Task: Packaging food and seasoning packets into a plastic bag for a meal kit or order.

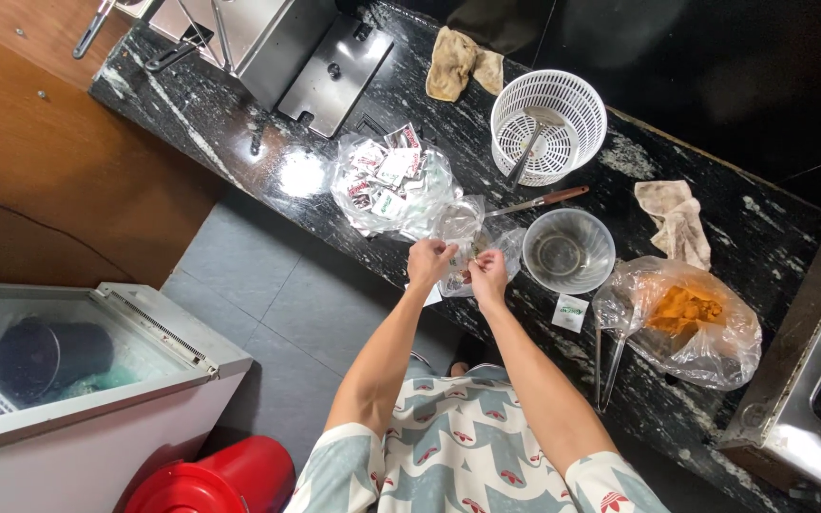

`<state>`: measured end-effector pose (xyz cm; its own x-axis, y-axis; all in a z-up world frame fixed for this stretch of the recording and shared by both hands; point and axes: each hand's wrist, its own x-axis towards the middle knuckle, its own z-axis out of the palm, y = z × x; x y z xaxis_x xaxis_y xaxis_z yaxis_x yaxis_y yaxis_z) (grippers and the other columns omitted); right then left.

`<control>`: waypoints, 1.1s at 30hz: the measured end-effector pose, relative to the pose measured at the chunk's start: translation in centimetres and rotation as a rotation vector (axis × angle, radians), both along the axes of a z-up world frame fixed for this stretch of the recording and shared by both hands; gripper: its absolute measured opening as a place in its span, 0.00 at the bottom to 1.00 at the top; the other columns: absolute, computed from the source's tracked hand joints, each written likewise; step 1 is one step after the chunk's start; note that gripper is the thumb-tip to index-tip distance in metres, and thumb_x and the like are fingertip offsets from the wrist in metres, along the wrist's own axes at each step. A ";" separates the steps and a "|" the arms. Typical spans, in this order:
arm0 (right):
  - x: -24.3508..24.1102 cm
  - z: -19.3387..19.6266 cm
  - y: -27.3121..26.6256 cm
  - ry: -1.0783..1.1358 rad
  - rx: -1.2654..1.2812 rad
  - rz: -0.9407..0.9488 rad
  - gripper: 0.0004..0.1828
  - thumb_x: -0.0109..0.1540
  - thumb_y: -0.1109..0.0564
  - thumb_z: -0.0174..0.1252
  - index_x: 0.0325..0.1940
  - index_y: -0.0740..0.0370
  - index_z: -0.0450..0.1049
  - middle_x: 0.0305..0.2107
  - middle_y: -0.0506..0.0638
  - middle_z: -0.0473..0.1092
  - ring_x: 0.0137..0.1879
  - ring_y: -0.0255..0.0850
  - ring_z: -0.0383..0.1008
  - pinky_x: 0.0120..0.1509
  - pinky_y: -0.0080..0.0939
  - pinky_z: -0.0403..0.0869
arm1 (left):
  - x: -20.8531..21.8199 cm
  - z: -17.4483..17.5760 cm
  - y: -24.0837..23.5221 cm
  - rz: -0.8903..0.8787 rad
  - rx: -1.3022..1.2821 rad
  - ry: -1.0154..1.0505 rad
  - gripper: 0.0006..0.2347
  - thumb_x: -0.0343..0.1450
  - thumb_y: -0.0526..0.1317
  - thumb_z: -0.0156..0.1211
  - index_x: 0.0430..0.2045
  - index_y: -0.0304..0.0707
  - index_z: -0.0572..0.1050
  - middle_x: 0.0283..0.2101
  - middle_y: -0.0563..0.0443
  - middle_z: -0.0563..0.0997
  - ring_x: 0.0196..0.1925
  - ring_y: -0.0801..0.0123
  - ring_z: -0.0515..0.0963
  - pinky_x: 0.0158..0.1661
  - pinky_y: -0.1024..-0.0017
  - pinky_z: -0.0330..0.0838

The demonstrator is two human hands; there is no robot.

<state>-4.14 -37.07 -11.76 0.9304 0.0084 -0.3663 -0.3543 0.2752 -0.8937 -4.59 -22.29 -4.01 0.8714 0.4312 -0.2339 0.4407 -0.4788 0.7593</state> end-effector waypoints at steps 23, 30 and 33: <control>-0.4 8.1 -1.0 -0.687 -1.013 0.389 0.11 0.59 0.56 0.64 0.38 0.67 0.76 0.37 0.60 0.74 0.44 0.59 0.76 0.48 0.55 0.75 | -0.1 2.5 -2.0 -0.157 0.213 -0.048 0.14 0.64 0.51 0.69 0.26 0.38 0.85 0.37 0.45 0.79 0.40 0.49 0.82 0.40 0.55 0.76; -0.4 4.5 -1.5 -0.732 -1.205 0.446 0.10 0.63 0.59 0.52 0.41 0.70 0.74 0.40 0.63 0.73 0.48 0.59 0.76 0.51 0.56 0.74 | 0.1 0.0 -2.4 -0.241 0.214 -0.089 0.14 0.66 0.51 0.68 0.23 0.37 0.84 0.34 0.42 0.78 0.39 0.46 0.81 0.41 0.54 0.75; 0.1 5.3 -2.0 -0.630 -1.224 0.489 0.12 0.65 0.57 0.51 0.41 0.69 0.75 0.41 0.62 0.73 0.49 0.58 0.76 0.55 0.55 0.74 | 0.2 -0.2 -2.1 -0.265 0.196 -0.155 0.14 0.66 0.50 0.68 0.22 0.36 0.84 0.35 0.41 0.78 0.39 0.44 0.81 0.40 0.53 0.74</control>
<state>-4.01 -39.11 -6.48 0.9319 0.3533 0.0821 0.3432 -0.7855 -0.5150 -4.41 -24.38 -4.18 0.9775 0.2092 -0.0257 0.1688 -0.7038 0.6901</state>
